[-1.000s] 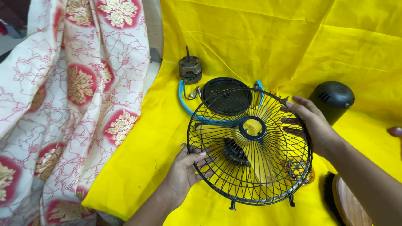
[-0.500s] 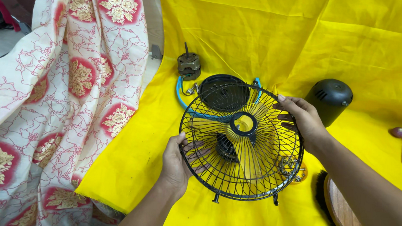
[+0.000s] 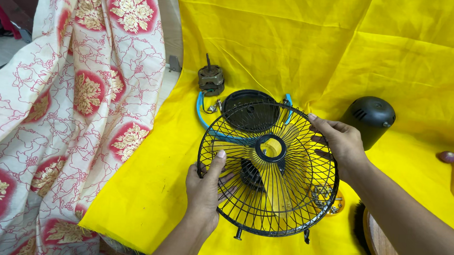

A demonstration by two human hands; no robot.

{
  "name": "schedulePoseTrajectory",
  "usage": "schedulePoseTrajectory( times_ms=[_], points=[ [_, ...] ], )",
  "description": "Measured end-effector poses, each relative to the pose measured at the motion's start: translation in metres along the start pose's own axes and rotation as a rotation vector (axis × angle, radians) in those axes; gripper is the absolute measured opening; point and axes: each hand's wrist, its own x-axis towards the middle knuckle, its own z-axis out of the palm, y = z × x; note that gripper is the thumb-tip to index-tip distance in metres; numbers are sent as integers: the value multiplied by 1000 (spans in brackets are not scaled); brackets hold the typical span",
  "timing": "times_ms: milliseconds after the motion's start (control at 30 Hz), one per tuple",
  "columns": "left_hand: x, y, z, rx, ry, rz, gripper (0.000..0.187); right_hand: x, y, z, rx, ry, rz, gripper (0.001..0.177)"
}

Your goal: The person reassembles an electric fan by attaching a yellow fan blade to the motor shaft, securing it with a nut using a screwdriver, and then fitting the front wire cage over the blade. The person also handles the rear motor housing and uses a brush to clean a small metal part.

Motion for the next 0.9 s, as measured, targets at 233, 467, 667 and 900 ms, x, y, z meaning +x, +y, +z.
schedulePoseTrajectory(
  times_ms=[233, 467, 667, 900],
  points=[
    [-4, 0, 4, -11, 27, -1, 55, 9, 8, -4, 77, -11, -37, 39],
    [0, 5, 0, 11, -11, -25, 52, 6, 4, -3, 5, -31, -14, 41],
    [5, 4, -7, 27, -45, -54, 52, 19, 4, -15, 271, -179, 296, 71],
    [12, 11, -7, 44, -62, -78, 55, 30, 15, -25, 300, -416, 369, 50]
  ],
)
